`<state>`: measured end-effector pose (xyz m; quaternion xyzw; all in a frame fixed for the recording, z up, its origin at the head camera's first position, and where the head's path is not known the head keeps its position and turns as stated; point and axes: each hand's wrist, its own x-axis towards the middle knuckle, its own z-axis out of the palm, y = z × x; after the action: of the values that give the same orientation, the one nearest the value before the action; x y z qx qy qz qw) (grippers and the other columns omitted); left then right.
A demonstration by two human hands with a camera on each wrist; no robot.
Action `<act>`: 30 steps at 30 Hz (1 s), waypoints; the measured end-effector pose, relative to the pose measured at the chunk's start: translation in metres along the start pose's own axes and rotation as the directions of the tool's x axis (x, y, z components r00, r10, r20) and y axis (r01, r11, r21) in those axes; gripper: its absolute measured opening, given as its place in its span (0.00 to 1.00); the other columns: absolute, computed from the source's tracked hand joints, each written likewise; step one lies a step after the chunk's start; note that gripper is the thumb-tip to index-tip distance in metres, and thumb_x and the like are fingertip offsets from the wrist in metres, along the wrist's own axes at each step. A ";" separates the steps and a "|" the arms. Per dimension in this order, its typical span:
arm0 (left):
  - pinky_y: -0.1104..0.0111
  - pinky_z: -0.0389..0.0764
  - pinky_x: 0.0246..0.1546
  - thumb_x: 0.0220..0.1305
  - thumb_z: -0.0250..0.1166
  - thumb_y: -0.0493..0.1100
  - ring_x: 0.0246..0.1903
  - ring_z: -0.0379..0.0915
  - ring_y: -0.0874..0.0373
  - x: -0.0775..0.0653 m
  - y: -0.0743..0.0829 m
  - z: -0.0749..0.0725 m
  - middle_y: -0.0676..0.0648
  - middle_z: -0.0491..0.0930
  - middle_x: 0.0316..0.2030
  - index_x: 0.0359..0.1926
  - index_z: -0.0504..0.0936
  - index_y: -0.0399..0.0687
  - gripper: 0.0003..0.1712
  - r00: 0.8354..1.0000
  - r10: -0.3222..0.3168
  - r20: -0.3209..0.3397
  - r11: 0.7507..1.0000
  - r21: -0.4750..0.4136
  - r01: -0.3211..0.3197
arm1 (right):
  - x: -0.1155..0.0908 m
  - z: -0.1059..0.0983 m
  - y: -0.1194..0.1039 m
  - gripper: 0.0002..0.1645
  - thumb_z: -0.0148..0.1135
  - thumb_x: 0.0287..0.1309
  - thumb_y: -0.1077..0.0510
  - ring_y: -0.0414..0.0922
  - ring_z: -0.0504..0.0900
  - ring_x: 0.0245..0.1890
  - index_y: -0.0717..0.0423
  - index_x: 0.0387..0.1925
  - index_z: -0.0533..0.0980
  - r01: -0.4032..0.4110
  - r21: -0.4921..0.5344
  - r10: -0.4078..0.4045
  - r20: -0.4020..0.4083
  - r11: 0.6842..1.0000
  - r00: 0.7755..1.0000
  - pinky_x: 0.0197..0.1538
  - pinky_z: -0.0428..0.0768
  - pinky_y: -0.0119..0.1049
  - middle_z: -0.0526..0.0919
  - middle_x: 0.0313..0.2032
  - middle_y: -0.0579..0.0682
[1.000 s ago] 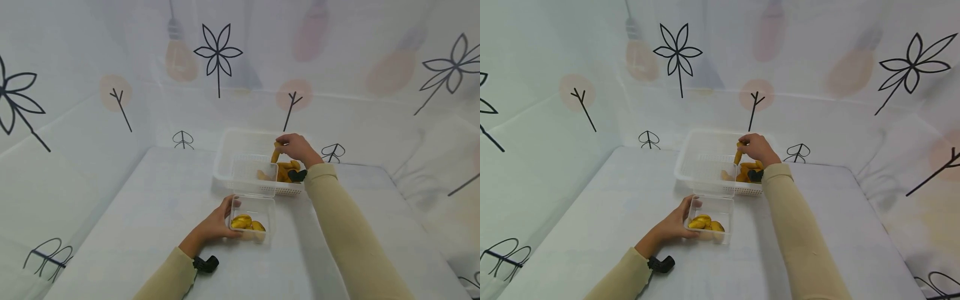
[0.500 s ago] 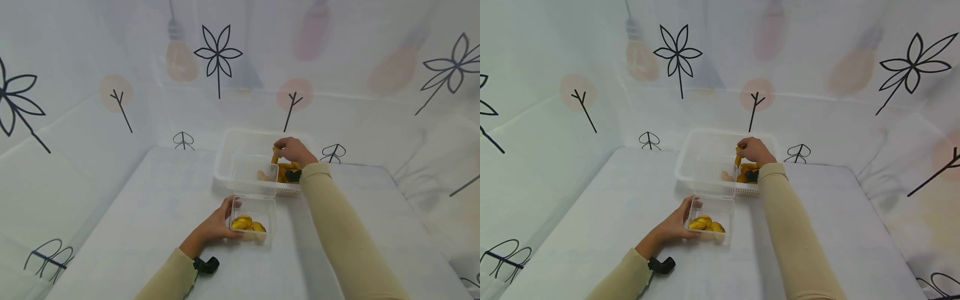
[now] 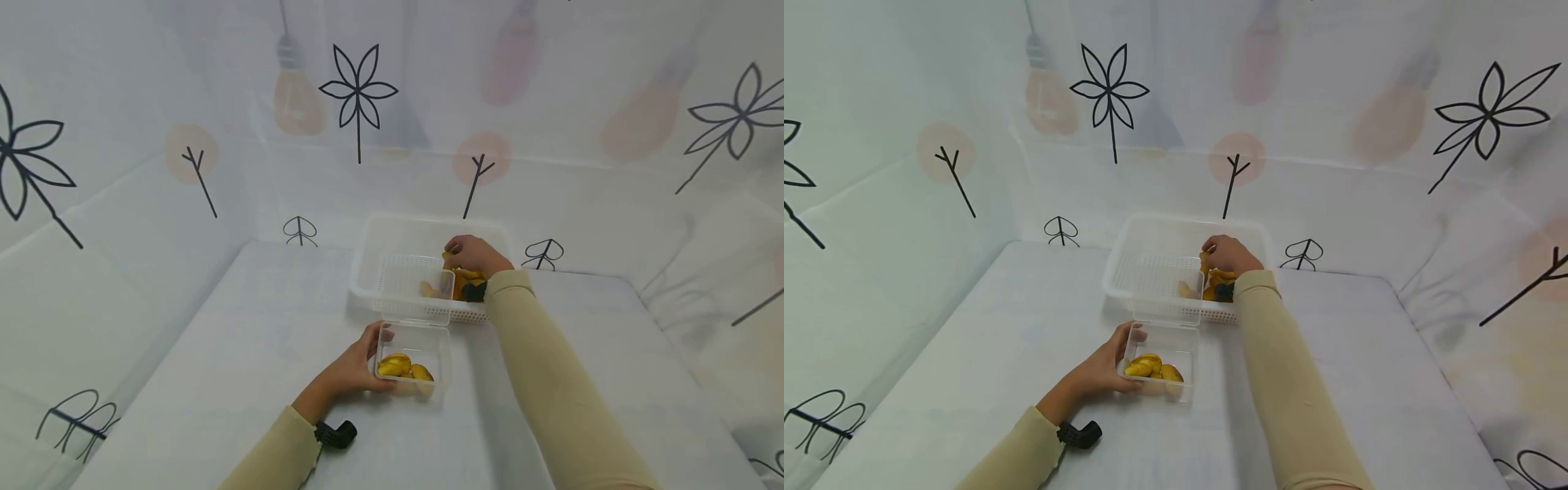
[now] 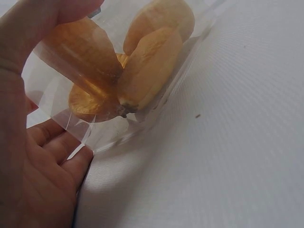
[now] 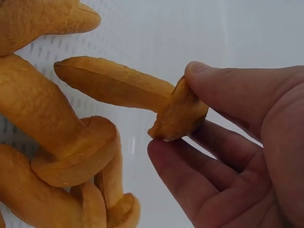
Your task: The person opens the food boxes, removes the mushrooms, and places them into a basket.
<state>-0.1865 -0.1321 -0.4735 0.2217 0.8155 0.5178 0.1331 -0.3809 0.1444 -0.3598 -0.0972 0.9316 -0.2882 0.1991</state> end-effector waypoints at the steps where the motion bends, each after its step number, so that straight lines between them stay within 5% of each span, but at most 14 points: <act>1: 0.56 0.55 0.72 0.43 0.79 0.43 0.74 0.49 0.52 0.000 -0.002 0.001 0.42 0.55 0.73 0.73 0.47 0.49 0.63 1.000 0.003 -0.003 1.000 -0.003 -0.003 | 0.000 0.001 0.001 0.29 0.60 0.61 0.52 0.58 0.70 0.62 0.54 0.63 0.68 -0.003 -0.001 0.003 0.006 1.000 1.000 0.66 0.70 0.55 0.69 0.66 0.60; 16: 0.54 0.57 0.71 0.43 0.79 0.50 0.73 0.52 0.51 -0.001 -0.003 0.001 0.43 0.57 0.72 0.73 0.47 0.50 0.63 0.999 0.039 -0.008 0.999 0.002 -0.039 | -0.008 -0.004 0.001 0.25 0.52 0.69 0.53 0.59 0.74 0.60 0.57 0.63 0.69 -0.001 -0.070 0.003 0.027 0.998 1.000 0.63 0.74 0.52 0.71 0.64 0.60; 30: 0.56 0.57 0.72 0.43 0.79 0.50 0.73 0.53 0.53 -0.001 -0.004 0.001 0.45 0.59 0.70 0.72 0.48 0.55 0.62 1.000 0.025 -0.013 1.000 -0.009 -0.025 | -0.021 -0.011 -0.002 0.22 0.52 0.69 0.53 0.59 0.71 0.63 0.55 0.61 0.71 0.082 -0.121 -0.083 -0.004 0.989 0.997 0.65 0.70 0.56 0.73 0.63 0.59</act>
<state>-0.1861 -0.1335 -0.4769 0.2281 0.8110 0.5247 0.1225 -0.3661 0.1550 -0.3438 -0.1462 0.9433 -0.2398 0.1767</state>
